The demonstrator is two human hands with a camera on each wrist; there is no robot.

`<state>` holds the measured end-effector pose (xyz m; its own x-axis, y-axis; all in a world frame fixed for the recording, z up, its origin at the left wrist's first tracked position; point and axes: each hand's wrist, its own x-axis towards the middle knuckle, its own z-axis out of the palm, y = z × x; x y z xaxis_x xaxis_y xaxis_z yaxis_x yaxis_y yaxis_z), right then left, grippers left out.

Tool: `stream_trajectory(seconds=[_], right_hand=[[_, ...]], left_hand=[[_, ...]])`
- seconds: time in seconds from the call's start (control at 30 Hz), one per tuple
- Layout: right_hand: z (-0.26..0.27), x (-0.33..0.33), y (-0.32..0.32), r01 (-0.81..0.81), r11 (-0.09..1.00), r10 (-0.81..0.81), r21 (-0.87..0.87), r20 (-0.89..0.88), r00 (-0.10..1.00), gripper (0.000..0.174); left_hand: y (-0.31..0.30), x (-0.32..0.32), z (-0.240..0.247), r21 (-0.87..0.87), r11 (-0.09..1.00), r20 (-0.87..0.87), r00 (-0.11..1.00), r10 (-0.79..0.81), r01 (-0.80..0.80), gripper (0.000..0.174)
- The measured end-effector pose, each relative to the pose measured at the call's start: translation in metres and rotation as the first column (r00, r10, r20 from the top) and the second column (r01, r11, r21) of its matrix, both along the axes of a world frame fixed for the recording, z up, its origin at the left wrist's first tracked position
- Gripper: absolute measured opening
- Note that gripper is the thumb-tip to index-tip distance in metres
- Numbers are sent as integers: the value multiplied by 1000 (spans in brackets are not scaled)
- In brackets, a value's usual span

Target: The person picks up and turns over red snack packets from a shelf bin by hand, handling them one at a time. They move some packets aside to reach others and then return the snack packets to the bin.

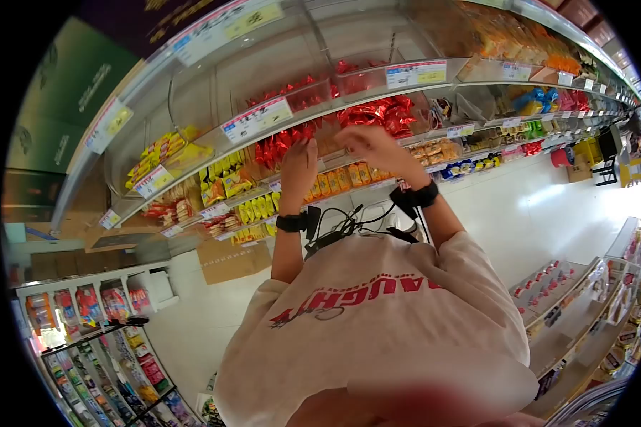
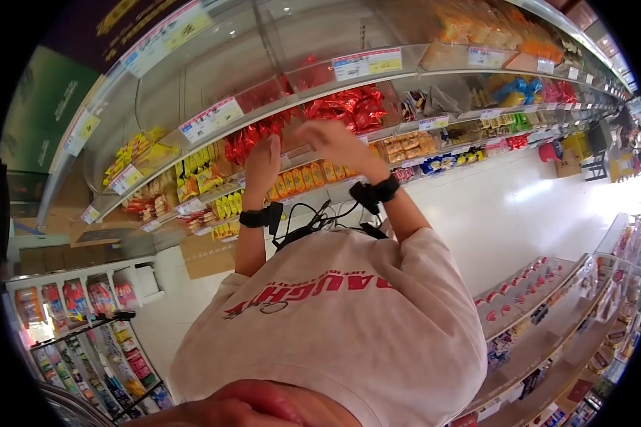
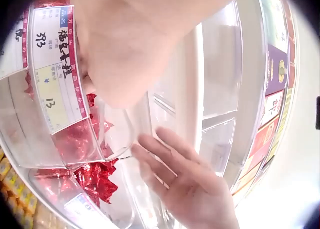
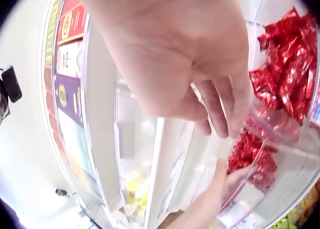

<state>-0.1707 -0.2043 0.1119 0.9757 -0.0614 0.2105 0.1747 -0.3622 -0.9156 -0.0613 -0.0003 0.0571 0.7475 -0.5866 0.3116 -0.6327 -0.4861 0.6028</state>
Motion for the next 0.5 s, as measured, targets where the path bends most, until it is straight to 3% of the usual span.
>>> stream_trajectory(seconds=[0.07, 0.13, 0.23, 0.33, 0.43, 0.5], right_hand=[[-36, 0, -53, 221, 974, -209, -47, 192, 959, 23], [-65, 1, -97, 462, 808, -486, -367, 29, 873, 25], [-117, 22, -128, 377, 699, -585, -608, -183, 790, 40], [-153, 27, -121, 460, 459, -632, -760, 85, 770, 49], [-188, 37, -134, 565, 606, -655, -560, 52, 753, 46], [-189, 35, -141, 471, 738, -542, -482, -9, 840, 47]], left_hand=[[-4, 0, -13, 14, 999, 80, 996, 31, -32, 44], [-10, -1, -18, 70, 996, 70, 996, 56, -61, 42], [-21, -5, -16, 99, 992, 94, 993, 73, -83, 29], [-43, -20, 11, -72, 994, 150, 985, 88, -78, 20], [-64, -46, 48, -180, 982, -20, 998, 56, -59, 15], [-74, -55, 50, -195, 980, -28, 999, -33, 27, 12]])
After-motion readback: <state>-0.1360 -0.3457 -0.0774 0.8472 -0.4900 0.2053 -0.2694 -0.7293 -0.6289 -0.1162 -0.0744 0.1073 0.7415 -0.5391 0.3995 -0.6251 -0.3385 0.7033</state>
